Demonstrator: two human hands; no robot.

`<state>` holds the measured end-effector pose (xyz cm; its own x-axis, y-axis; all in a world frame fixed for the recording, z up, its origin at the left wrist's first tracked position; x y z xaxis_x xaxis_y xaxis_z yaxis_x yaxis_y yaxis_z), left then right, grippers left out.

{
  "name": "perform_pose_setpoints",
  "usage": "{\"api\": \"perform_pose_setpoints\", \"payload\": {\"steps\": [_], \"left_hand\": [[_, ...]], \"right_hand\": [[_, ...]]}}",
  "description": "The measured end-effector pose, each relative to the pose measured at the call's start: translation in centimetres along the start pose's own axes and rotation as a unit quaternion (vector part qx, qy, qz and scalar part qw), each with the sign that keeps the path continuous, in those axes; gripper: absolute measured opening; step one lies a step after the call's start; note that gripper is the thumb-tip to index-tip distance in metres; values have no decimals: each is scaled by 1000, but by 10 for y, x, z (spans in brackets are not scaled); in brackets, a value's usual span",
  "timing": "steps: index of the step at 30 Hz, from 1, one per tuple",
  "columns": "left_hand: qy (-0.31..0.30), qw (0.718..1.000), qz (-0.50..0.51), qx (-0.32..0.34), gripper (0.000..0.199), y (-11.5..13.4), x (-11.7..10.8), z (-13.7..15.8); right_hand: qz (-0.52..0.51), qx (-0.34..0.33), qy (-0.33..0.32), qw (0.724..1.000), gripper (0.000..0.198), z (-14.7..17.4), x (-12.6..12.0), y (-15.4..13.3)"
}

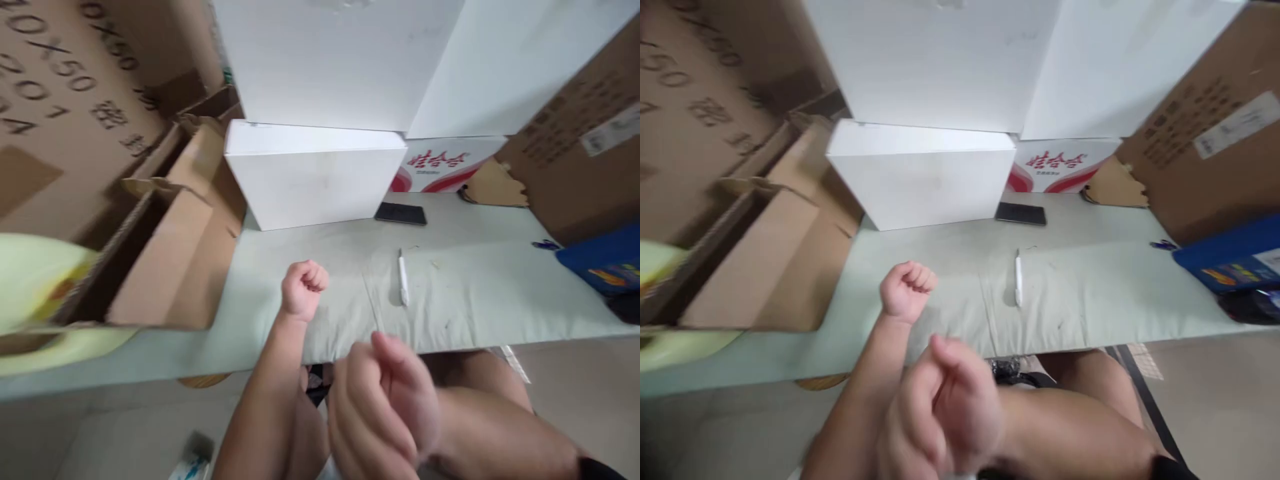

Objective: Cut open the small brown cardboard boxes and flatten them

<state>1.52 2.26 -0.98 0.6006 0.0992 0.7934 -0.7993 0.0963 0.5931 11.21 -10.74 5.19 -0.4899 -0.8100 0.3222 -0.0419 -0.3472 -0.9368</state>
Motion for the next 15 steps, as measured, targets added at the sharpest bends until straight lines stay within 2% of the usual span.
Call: {"api": "perform_pose_setpoints", "payload": {"steps": [2,3,5,6,8,10,11,13,15], "left_hand": [[-8,1000,-14,2,57,0,-2,1],[-11,1000,-21,5,58,0,-3,1],[-15,999,-35,16,60,1,-6,0],[-17,999,-42,23,61,1,-7,-1],[-20,997,-61,33,62,0,-8,-1],[-23,995,-91,38,61,0,-8,0],[-22,993,-111,40,60,0,-8,1],[-17,986,-161,40,54,0,-6,5],[-7,974,-224,25,50,-1,-4,9]], "right_hand": [[-57,-6,47,997,56,-18,-8,-9],[-39,0,63,997,45,-28,-11,-15],[92,-3,65,994,34,-50,-12,-32],[189,-25,92,977,31,-61,-13,-42],[392,-76,138,907,35,-85,-9,-62],[544,-97,163,818,36,-110,0,-72],[606,-127,152,771,35,-122,7,-75],[700,-198,110,677,52,-144,22,-75],[763,-229,59,601,62,-159,31,-68]]}}
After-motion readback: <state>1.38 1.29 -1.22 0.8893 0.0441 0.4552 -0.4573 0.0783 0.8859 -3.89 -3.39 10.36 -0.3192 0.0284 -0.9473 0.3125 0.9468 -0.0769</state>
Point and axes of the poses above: each hand's wrist, its own z-axis away from the middle knuckle, its own x-axis out of the palm, y = z × x, the point moved 4 cm from there along -z, towards the middle knuckle, and after that the axes turned 12 degrees about z, right-handed, at the moved point
